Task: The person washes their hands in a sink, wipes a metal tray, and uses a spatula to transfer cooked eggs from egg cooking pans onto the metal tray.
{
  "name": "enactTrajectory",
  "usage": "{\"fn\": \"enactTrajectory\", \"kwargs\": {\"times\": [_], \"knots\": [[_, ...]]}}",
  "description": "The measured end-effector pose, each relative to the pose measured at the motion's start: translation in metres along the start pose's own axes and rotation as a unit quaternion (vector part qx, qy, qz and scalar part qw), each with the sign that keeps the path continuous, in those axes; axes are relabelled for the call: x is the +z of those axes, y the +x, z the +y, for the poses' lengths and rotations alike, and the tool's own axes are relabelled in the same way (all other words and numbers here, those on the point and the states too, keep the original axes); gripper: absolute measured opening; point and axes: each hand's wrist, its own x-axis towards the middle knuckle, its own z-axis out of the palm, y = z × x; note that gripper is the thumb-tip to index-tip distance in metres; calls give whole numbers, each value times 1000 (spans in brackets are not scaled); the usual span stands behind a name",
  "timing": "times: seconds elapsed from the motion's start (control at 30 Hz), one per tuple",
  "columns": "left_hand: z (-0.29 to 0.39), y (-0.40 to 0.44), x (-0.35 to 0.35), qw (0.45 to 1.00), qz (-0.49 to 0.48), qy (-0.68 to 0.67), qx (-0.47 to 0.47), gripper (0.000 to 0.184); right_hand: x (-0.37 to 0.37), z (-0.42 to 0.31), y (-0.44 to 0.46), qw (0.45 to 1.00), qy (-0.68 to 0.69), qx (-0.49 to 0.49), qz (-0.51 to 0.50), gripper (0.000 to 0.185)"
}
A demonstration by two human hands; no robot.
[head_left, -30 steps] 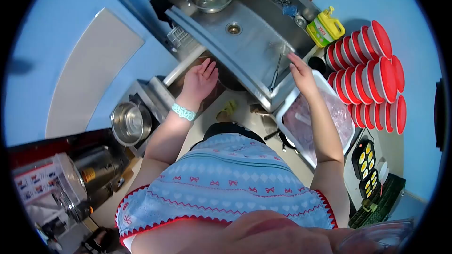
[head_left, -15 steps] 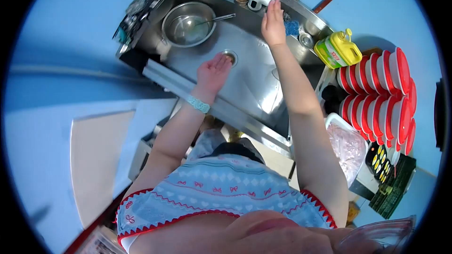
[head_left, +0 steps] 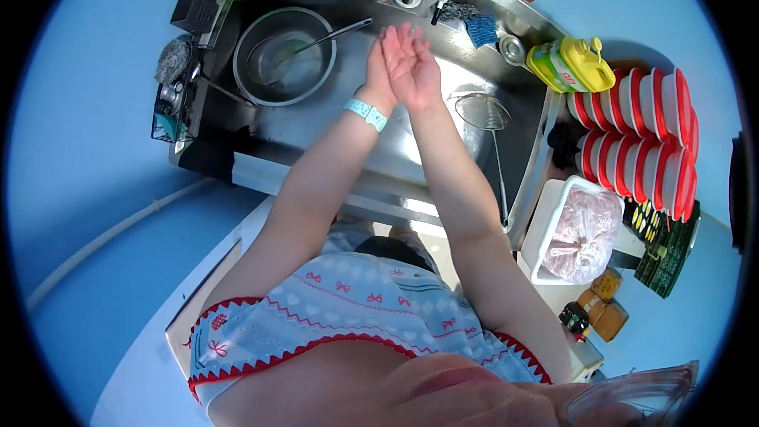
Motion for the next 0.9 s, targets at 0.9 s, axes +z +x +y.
{"fn": "enactTrajectory", "kwargs": {"times": [0.9], "knots": [[18, 36, -41, 961, 203, 136, -127, 16, -44, -6, 25, 656, -725, -206, -31, 19]]}}
